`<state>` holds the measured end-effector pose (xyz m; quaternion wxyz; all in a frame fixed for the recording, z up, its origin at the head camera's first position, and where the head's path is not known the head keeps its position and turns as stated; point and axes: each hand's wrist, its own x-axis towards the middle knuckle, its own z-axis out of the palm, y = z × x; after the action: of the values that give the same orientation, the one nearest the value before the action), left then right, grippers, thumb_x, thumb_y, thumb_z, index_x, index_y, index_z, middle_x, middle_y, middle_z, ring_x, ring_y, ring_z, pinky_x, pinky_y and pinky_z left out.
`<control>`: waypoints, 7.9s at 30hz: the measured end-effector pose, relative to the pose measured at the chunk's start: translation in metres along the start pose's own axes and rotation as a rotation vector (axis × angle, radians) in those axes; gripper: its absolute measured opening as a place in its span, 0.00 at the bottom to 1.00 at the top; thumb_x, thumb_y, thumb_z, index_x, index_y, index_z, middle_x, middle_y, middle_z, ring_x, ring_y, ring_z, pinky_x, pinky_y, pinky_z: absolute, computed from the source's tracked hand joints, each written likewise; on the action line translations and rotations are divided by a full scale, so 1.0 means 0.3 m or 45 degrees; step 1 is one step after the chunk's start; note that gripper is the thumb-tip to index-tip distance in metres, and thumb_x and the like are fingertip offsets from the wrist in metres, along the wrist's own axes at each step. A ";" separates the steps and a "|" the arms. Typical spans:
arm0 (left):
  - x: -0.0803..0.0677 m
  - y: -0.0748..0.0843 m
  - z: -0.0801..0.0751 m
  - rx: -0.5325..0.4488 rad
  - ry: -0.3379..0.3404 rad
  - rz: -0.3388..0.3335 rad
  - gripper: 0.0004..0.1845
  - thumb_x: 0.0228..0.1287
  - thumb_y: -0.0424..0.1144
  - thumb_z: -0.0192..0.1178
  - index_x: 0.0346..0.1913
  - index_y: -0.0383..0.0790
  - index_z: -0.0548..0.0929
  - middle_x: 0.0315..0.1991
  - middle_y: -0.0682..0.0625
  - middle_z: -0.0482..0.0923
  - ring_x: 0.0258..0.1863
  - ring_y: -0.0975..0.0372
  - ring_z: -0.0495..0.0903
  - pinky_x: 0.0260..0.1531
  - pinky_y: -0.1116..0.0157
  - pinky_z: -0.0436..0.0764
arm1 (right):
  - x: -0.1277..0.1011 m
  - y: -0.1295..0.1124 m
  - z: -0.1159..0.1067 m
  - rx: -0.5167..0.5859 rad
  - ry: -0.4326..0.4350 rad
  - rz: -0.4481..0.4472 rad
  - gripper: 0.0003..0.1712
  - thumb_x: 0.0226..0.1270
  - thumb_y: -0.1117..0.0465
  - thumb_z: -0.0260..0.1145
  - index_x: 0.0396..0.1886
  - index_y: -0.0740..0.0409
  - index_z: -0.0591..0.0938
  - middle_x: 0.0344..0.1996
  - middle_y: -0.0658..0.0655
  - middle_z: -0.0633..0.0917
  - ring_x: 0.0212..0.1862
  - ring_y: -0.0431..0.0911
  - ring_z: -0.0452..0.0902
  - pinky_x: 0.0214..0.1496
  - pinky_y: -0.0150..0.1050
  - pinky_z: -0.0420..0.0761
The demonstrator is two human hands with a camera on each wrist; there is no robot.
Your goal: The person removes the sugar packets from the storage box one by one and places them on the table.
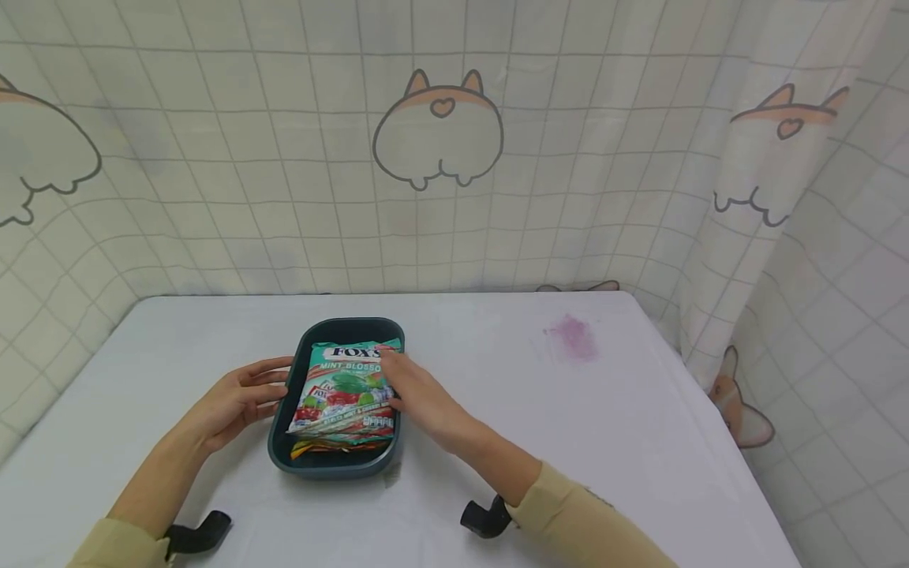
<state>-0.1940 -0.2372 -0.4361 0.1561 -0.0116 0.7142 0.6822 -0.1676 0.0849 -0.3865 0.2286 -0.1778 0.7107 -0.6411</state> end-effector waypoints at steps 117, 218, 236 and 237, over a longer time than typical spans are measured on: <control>-0.007 -0.008 0.009 -0.015 -0.011 -0.002 0.35 0.75 0.34 0.60 0.78 0.33 0.59 0.61 0.42 0.75 0.49 0.60 0.80 0.49 0.65 0.82 | 0.131 0.065 0.132 0.023 0.338 0.084 0.29 0.70 0.63 0.70 0.69 0.49 0.76 0.66 0.61 0.71 0.56 0.53 0.76 0.58 0.48 0.81; 0.000 -0.014 0.010 -0.023 0.044 -0.023 0.34 0.74 0.33 0.59 0.78 0.34 0.60 0.65 0.35 0.71 0.48 0.59 0.82 0.49 0.66 0.83 | 0.009 0.189 -0.365 0.445 0.524 0.024 0.36 0.73 0.74 0.60 0.78 0.55 0.64 0.79 0.58 0.56 0.65 0.54 0.69 0.51 0.37 0.83; -0.001 -0.010 0.009 -0.017 0.051 -0.029 0.34 0.74 0.34 0.61 0.78 0.35 0.61 0.62 0.38 0.74 0.48 0.60 0.82 0.49 0.66 0.83 | 0.068 0.246 -0.404 0.389 0.526 0.126 0.36 0.73 0.72 0.61 0.78 0.54 0.66 0.78 0.61 0.60 0.58 0.52 0.75 0.47 0.37 0.82; -0.001 -0.010 0.009 -0.014 0.049 -0.026 0.34 0.74 0.34 0.60 0.78 0.34 0.61 0.62 0.37 0.73 0.48 0.59 0.82 0.49 0.66 0.83 | 0.070 0.247 -0.403 0.381 0.529 0.131 0.36 0.73 0.72 0.62 0.78 0.54 0.66 0.78 0.60 0.60 0.59 0.53 0.74 0.47 0.37 0.82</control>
<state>-0.1926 -0.2349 -0.4389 0.1493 -0.0329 0.7132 0.6841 -0.2488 0.1823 -0.4531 0.1338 0.0300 0.6478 -0.7494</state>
